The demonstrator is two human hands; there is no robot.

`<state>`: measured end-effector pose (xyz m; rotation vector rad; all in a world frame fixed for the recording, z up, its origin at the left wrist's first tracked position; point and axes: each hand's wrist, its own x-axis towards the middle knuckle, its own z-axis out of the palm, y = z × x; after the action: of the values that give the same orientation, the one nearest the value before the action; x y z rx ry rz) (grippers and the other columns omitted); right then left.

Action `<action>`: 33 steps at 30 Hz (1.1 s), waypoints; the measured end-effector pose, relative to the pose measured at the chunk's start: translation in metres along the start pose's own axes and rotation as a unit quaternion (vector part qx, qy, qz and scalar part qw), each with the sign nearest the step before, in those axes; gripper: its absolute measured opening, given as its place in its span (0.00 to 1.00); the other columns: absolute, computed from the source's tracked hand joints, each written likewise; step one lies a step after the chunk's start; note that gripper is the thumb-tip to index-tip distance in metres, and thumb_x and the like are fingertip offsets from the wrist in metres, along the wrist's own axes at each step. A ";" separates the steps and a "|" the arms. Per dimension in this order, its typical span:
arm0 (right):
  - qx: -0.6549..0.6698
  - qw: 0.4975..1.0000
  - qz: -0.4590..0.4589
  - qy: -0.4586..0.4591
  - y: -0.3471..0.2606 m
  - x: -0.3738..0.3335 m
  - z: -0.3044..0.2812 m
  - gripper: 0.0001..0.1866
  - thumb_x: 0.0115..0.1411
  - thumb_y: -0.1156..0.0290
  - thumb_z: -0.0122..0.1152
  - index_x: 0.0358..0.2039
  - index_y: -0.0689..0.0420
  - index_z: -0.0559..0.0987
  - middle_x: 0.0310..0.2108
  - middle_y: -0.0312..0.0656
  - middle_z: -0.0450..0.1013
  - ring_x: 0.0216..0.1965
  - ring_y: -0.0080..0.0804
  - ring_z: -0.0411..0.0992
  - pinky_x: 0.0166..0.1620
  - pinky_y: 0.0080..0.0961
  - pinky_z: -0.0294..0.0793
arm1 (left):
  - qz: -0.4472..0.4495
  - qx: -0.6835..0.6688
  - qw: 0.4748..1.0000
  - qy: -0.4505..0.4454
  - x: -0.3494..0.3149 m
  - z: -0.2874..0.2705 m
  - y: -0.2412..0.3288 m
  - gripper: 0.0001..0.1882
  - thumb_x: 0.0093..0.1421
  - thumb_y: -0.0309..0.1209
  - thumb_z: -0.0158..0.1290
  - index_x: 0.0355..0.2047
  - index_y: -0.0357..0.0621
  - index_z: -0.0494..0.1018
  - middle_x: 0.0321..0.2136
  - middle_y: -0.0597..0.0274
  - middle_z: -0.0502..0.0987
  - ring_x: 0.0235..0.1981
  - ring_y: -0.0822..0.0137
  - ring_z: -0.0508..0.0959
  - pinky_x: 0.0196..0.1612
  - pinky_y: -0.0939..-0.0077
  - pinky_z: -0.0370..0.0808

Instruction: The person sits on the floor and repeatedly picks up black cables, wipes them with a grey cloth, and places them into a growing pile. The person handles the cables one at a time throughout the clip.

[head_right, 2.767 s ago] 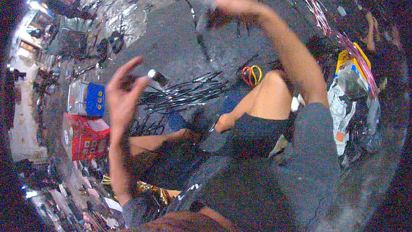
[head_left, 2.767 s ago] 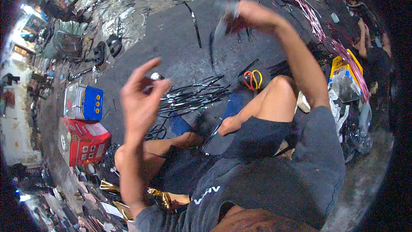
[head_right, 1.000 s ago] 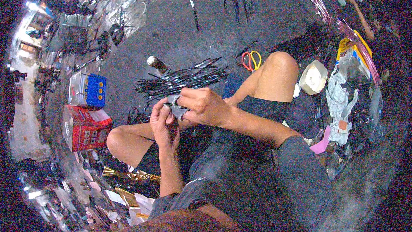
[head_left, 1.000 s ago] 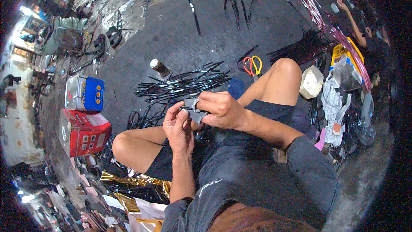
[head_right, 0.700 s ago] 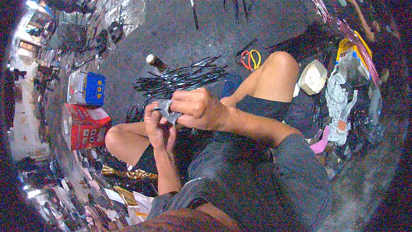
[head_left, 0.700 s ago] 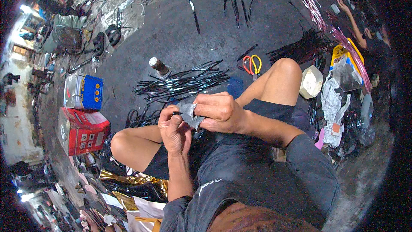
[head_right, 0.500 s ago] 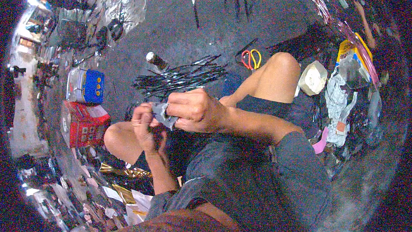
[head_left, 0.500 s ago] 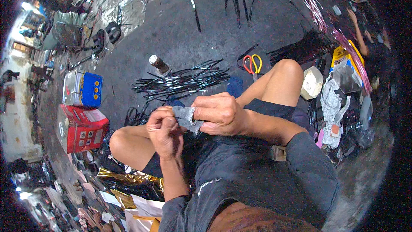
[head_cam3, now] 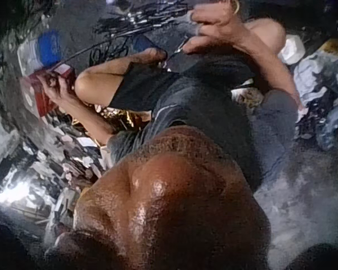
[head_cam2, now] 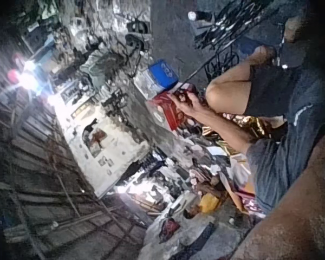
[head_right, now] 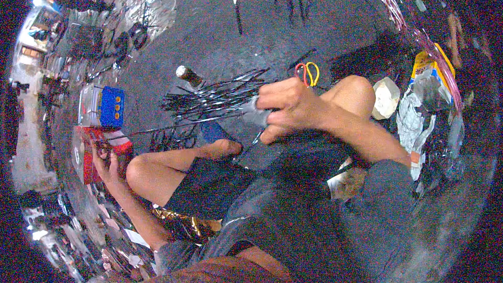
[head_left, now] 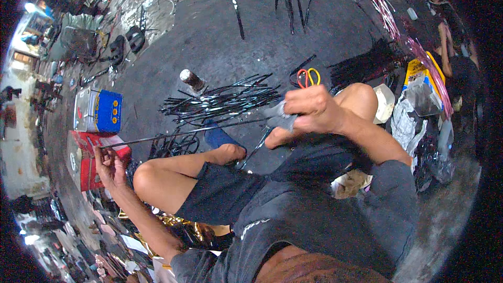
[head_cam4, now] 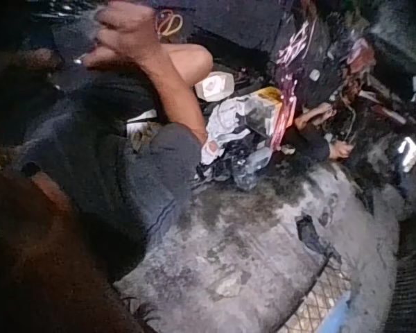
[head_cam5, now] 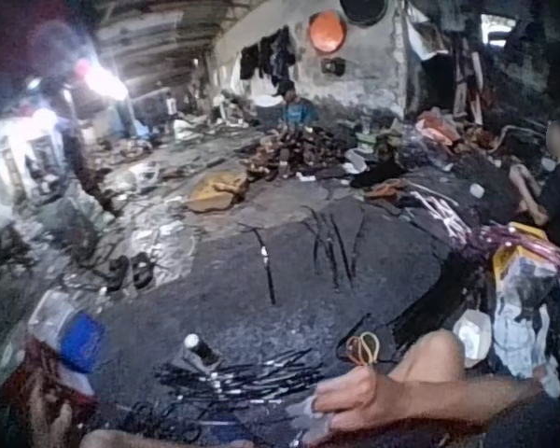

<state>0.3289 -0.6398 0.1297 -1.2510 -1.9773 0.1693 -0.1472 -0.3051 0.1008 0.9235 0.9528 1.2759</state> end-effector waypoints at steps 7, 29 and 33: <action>-0.017 0.962 0.222 -0.159 0.067 -0.037 -0.054 0.10 0.39 0.76 0.58 0.26 0.62 0.76 0.21 0.46 0.71 0.24 0.44 0.72 0.27 0.37 0.69 | -0.206 0.077 0.975 0.036 0.009 0.034 -0.084 0.10 0.59 0.38 0.58 0.27 0.48 0.72 0.22 0.67 0.74 0.25 0.76 0.74 0.26 0.87 0.70; -0.132 0.738 0.657 0.082 0.479 -0.100 0.050 0.27 0.46 0.57 0.62 0.44 0.63 0.78 0.45 0.53 0.75 0.48 0.45 0.74 0.52 0.32 0.70 | 0.021 0.669 0.579 -0.466 0.105 0.231 -0.132 0.31 0.45 0.31 0.66 0.50 0.37 0.71 0.42 0.46 0.78 0.42 0.55 0.79 0.44 0.65 0.75; 0.127 0.689 0.649 0.297 0.473 -0.096 0.028 0.15 0.55 0.62 0.60 0.35 0.62 0.79 0.35 0.39 0.74 0.36 0.32 0.72 0.47 0.31 0.71 | 0.016 0.605 0.569 -0.557 0.064 0.310 -0.190 0.30 0.47 0.32 0.64 0.51 0.38 0.71 0.42 0.46 0.78 0.45 0.53 0.78 0.48 0.64 0.74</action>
<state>0.6683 -0.4703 -0.1705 -1.9539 -0.2225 0.6002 0.2114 -0.2645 0.0250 2.3807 0.5875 -0.3892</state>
